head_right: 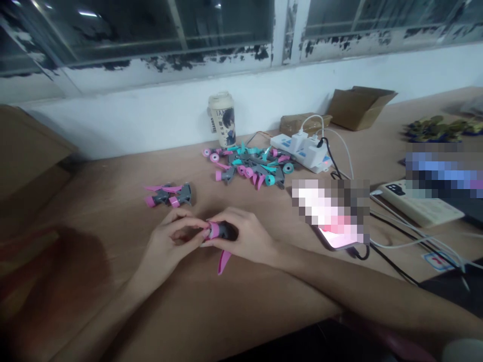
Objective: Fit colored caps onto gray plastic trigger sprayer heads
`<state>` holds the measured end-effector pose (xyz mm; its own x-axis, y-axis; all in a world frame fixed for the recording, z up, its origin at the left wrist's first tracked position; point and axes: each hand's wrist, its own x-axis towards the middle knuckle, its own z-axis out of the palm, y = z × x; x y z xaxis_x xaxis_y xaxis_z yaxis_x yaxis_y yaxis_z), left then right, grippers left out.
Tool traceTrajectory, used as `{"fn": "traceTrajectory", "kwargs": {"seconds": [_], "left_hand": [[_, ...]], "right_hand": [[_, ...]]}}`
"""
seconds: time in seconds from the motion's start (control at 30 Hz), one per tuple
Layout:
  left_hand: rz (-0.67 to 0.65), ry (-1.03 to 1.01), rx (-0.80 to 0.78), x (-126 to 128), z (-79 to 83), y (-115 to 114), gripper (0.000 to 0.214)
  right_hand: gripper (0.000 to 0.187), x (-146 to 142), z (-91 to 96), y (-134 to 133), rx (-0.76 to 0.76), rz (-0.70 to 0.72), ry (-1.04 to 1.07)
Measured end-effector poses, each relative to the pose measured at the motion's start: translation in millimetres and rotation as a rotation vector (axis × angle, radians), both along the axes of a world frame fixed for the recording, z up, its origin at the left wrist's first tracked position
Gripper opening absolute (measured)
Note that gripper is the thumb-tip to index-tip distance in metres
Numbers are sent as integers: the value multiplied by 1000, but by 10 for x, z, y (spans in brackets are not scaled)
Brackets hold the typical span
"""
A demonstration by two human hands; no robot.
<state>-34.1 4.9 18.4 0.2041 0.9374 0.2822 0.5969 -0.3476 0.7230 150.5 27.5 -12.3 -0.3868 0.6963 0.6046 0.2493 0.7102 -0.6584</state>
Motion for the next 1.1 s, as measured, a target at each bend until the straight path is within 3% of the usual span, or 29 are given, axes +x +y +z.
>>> {"fn": "traceTrajectory", "kwargs": {"seconds": [0.63, 0.93, 1.1], "left_hand": [[-28, 64, -132, -3, 35, -28, 6], [-115, -90, -147, 40, 77, -73, 30], [-122, 38, -1, 51, 68, -95, 22]], "right_hand": [[31, 21, -9, -12, 106, -15, -37], [31, 16, -13, -9, -90, -82, 99], [29, 18, -15, 1, -101, -70, 116]]}}
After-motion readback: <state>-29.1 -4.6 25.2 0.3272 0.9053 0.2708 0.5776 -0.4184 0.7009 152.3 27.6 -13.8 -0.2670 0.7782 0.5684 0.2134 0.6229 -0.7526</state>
